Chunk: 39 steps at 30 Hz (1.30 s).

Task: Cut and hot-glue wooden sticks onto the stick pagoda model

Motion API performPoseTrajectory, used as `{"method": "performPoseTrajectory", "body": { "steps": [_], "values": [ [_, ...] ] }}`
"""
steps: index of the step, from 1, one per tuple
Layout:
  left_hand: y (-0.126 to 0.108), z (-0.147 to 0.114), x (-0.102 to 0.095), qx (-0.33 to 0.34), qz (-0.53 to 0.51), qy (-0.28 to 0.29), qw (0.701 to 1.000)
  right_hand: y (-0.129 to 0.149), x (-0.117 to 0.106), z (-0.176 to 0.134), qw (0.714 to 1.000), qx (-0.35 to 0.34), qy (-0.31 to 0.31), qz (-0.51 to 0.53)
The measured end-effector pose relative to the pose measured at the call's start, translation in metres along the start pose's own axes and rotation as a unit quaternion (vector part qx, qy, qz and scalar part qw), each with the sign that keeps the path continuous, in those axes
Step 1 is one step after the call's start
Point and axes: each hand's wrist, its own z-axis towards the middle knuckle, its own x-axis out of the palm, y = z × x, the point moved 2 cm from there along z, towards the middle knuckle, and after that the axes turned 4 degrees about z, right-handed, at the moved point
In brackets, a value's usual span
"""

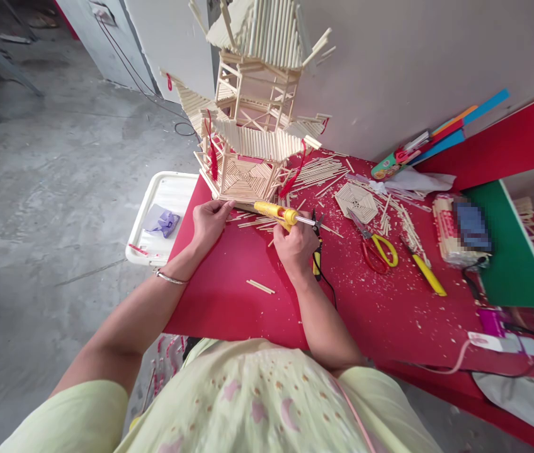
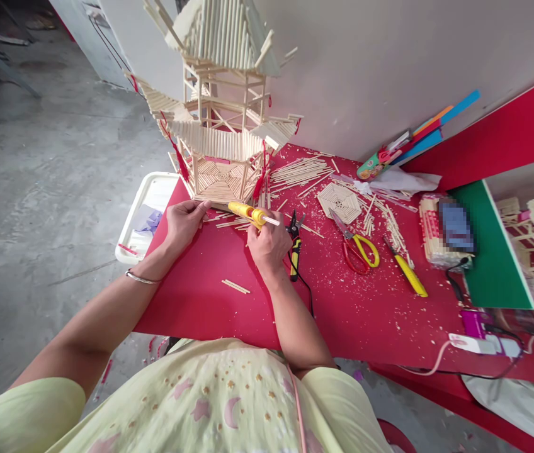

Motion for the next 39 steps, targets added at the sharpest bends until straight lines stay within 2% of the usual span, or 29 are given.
{"method": "performPoseTrajectory", "body": {
  "steps": [8, 18, 28, 33, 39],
  "values": [
    [0.001, 0.001, 0.000, 0.003, -0.003, 0.001, 1.000, -0.001, 0.000, 0.000, 1.000, 0.008, 0.010, -0.004],
    [0.002, 0.001, 0.001, 0.001, 0.003, -0.002, 1.000, -0.004, 0.001, -0.001, 1.000, 0.000, -0.012, 0.005],
    [0.005, 0.002, 0.001, 0.004, -0.032, 0.006, 0.999, -0.013, 0.002, -0.003, 1.000, 0.022, -0.012, -0.013],
    [0.007, 0.003, 0.001, 0.002, -0.030, 0.009, 1.000, -0.019, 0.003, -0.002, 0.998, 0.061, -0.006, -0.009],
    [0.002, 0.001, 0.001, 0.000, -0.033, 0.008, 0.999, -0.027, 0.001, 0.001, 0.995, 0.084, -0.032, -0.030]
  ]
}}
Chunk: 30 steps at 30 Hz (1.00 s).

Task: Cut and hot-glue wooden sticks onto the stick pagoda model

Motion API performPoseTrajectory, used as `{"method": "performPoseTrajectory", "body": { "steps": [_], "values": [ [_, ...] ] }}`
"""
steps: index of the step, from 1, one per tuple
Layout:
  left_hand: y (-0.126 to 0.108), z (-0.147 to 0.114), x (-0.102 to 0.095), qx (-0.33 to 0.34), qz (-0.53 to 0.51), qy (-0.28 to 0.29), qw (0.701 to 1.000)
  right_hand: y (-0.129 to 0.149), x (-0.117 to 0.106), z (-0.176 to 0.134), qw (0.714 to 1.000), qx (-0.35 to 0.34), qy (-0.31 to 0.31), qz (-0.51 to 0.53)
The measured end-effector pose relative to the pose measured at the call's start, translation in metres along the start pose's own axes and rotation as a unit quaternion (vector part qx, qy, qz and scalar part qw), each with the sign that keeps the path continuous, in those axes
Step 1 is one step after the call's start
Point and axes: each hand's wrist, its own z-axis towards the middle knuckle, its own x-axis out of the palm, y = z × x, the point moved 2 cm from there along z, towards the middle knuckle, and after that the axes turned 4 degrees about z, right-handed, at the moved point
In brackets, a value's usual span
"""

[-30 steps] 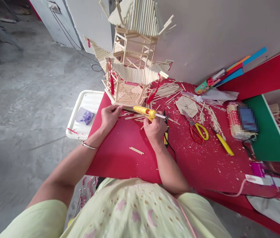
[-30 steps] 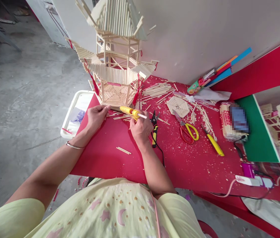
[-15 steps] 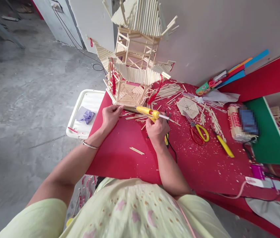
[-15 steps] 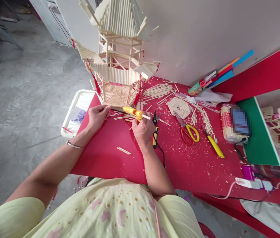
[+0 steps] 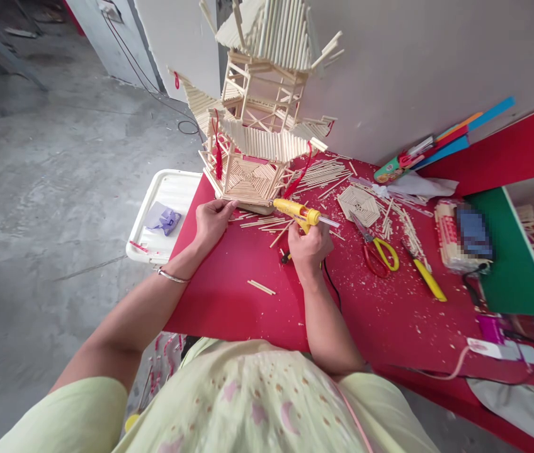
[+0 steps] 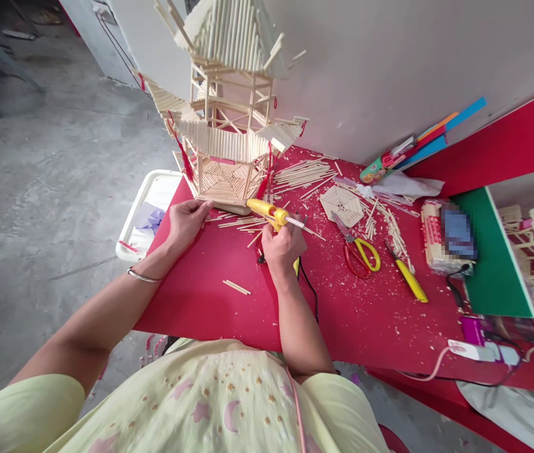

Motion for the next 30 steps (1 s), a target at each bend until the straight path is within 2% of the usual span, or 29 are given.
{"method": "performPoseTrajectory", "body": {
  "steps": [12, 20, 30],
  "values": [
    [0.0003, 0.0003, 0.0003, 0.001, 0.001, 0.000, 1.000, 0.0053, -0.0014, 0.0005, 1.000, -0.002, 0.023, 0.021],
    [-0.0015, -0.0007, 0.0003, -0.001, -0.001, 0.000, 1.000, 0.0060, 0.0007, -0.0013, 0.999, -0.029, -0.011, 0.009],
    [0.0027, 0.0012, 0.0002, 0.005, 0.012, 0.004, 1.000, 0.0068, -0.0003, -0.0009, 1.000, -0.015, -0.002, 0.018]
  ]
}}
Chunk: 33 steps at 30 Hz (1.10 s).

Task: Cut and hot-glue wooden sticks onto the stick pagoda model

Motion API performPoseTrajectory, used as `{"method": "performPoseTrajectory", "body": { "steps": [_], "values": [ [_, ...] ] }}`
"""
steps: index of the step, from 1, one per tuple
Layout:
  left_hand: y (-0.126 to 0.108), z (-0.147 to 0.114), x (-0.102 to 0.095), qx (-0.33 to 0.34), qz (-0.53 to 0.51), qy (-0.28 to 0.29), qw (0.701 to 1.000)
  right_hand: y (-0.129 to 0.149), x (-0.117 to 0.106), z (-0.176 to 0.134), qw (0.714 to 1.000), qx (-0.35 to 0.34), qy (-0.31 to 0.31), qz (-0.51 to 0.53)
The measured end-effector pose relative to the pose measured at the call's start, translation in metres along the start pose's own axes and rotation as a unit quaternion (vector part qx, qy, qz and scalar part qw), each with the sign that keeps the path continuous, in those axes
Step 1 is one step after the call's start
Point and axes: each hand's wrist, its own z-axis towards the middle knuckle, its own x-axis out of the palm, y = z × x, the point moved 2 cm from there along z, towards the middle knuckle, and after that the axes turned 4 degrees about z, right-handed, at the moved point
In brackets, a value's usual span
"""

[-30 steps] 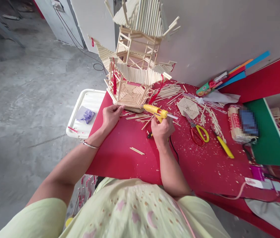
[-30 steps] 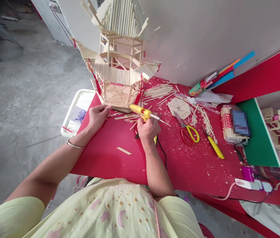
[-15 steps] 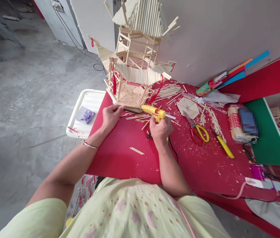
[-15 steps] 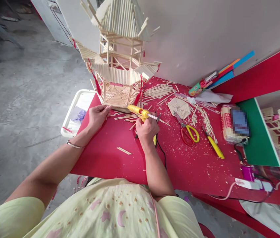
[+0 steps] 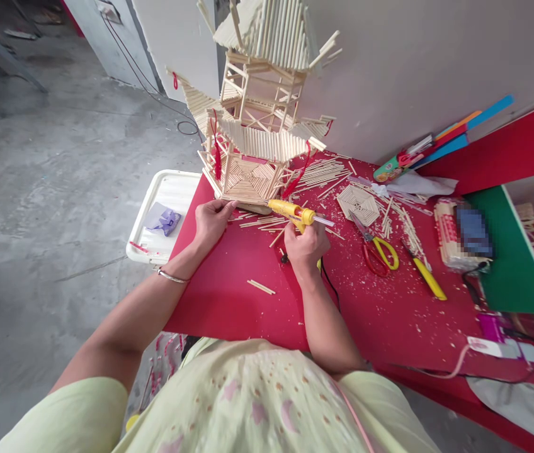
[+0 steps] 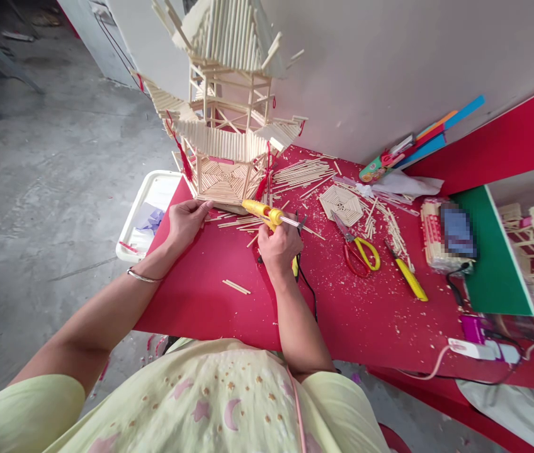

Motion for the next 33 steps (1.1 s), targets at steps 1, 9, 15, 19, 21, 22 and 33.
{"method": "performPoseTrajectory", "body": {
  "steps": [1, 9, 15, 19, 21, 22, 33],
  "values": [
    [0.000, 0.000, 0.000, 0.000, 0.000, 0.000, 1.000, 0.000, 0.000, 0.000, 1.000, -0.004, -0.003, 0.000],
    [0.000, -0.001, 0.000, 0.001, -0.002, -0.006, 1.000, -0.003, 0.000, 0.001, 0.999, 0.005, 0.011, 0.030],
    [0.003, -0.001, 0.000, 0.014, 0.001, -0.006, 1.000, 0.000, -0.003, 0.001, 0.996, -0.014, -0.007, 0.091],
    [0.005, -0.007, -0.004, 0.022, 0.025, 0.004, 0.999, 0.001, -0.003, 0.000, 0.996, -0.012, -0.013, 0.088],
    [0.005, -0.014, -0.008, 0.045, 0.050, 0.023, 0.997, 0.002, -0.004, 0.000, 0.996, -0.010, -0.002, 0.092],
    [0.003, -0.020, -0.010, 0.064, 0.068, 0.038, 0.995, 0.002, -0.005, 0.000, 0.995, -0.010, 0.003, 0.096],
    [-0.018, -0.110, -0.010, 0.304, 0.211, 0.304, 0.878, 0.006, -0.028, -0.002, 0.990, -0.004, 0.089, 0.110]
  ]
}}
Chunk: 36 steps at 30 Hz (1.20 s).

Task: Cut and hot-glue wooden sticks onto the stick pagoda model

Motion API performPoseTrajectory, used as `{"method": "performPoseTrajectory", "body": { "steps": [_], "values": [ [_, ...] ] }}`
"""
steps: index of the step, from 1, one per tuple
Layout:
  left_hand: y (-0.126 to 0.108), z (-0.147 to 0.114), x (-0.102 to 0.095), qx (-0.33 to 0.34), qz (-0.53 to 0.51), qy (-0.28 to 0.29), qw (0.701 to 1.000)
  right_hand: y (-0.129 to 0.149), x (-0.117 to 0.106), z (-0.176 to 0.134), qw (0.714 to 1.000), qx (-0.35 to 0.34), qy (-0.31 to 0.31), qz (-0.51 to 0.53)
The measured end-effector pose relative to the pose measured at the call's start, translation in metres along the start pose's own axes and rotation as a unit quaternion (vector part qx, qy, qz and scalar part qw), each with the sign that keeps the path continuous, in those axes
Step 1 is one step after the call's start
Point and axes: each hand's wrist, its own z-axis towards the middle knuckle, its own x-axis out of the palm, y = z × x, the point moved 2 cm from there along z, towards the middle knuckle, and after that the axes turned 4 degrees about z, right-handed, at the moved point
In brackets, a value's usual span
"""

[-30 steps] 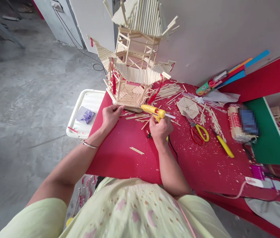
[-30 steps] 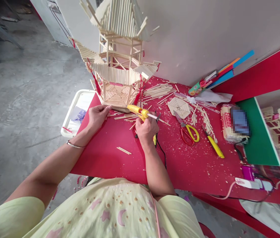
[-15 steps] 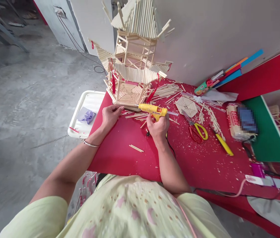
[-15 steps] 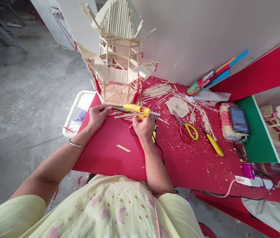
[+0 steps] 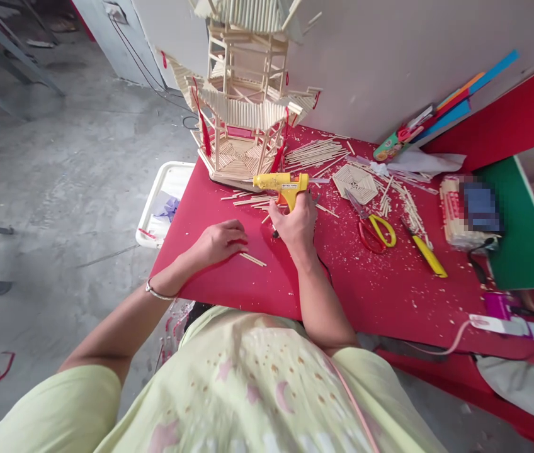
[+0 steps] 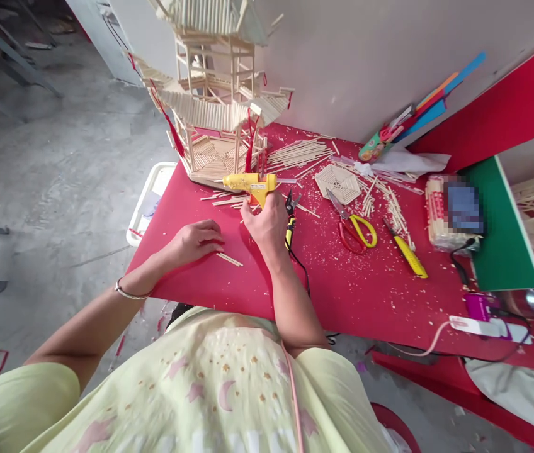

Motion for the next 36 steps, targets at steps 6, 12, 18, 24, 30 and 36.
{"method": "performPoseTrajectory", "body": {
  "steps": [6, 12, 18, 24, 30, 36],
  "values": [
    [-0.022, -0.005, 0.015, 0.052, 0.113, 0.081, 0.989, 0.002, -0.020, -0.016, 1.000, -0.004, -0.010, -0.020],
    [-0.040, -0.002, 0.021, 0.048, 0.213, 0.114, 0.969, -0.004, -0.032, -0.022, 0.998, 0.039, -0.020, 0.042],
    [-0.043, -0.005, 0.026, 0.042, 0.249, 0.137, 0.958, -0.005, -0.035, -0.019, 0.995, 0.055, 0.021, 0.079],
    [-0.040, 0.007, 0.018, 0.037, 0.177, 0.162, 0.970, -0.013, -0.044, -0.026, 0.992, 0.070, 0.023, 0.102],
    [-0.041, 0.013, 0.014, 0.029, 0.081, 0.147, 0.985, -0.023, -0.056, -0.041, 0.986, 0.082, 0.022, 0.142],
    [-0.028, 0.012, 0.004, -0.186, -0.281, -0.116, 0.934, -0.015, -0.076, -0.037, 0.985, 0.054, -0.003, 0.162]
  ]
}}
